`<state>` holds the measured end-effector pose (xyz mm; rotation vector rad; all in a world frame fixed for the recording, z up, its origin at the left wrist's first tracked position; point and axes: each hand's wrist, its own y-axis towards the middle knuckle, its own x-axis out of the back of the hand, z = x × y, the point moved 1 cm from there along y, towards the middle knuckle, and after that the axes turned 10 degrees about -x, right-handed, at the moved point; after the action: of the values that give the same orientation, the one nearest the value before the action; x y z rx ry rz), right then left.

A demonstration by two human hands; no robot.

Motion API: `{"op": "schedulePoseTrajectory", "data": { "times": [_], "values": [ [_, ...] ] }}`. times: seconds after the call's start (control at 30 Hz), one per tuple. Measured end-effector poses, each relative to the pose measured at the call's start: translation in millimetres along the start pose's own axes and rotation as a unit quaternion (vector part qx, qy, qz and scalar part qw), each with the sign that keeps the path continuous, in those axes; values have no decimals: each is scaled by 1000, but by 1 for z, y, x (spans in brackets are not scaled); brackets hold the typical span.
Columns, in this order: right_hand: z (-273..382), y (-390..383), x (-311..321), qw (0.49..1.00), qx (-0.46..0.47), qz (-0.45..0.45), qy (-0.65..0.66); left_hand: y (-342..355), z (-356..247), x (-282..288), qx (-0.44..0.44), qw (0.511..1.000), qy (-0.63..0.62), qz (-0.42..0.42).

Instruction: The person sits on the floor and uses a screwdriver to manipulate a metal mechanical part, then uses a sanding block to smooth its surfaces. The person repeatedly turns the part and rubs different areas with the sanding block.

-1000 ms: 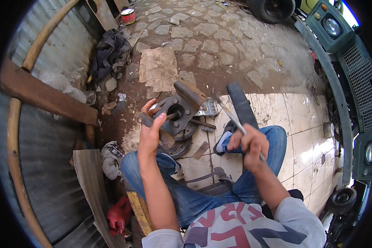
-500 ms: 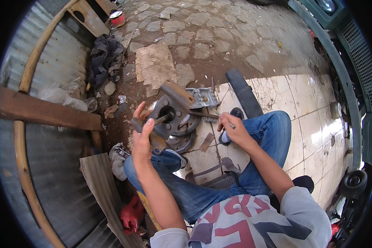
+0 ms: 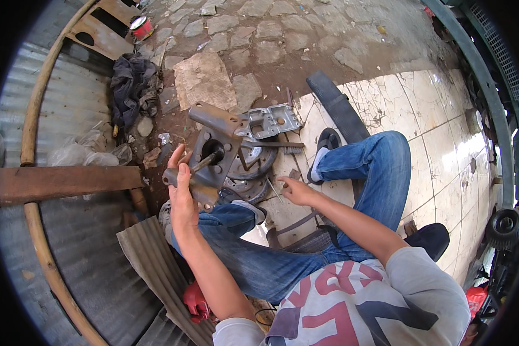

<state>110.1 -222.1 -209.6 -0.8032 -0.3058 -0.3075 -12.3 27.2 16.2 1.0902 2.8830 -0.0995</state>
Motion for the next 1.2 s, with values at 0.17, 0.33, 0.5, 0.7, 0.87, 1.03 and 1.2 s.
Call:
{"op": "schedulePoseTrajectory", "data": {
  "times": [0.17, 0.33, 0.5, 0.7, 0.87, 1.03, 1.2],
  "values": [
    [-35, 54, 1, 993, -49, -107, -12, 4, 5, -4, 9, 999, -40, 1],
    [-46, 95, 30, 980, -68, -186, 0, 0, 3, 0, 8, 997, -79, 11],
    [-62, 136, 81, 960, -43, -276, -27, 7, 3, 3, 8, 996, -94, -4],
    [-71, 210, 133, 953, -92, -283, -58, 4, 9, 11, -7, 990, -103, -95],
    [-64, 269, 157, 950, -132, -255, -120, -4, 13, 6, -25, 981, -70, -180],
    [-61, 309, 174, 947, -166, -242, -133, -15, 31, 18, -45, 981, -49, -185],
    [-51, 322, 173, 930, -223, -240, -167, 1, 35, 5, -49, 981, -97, -163]
  ]
}}
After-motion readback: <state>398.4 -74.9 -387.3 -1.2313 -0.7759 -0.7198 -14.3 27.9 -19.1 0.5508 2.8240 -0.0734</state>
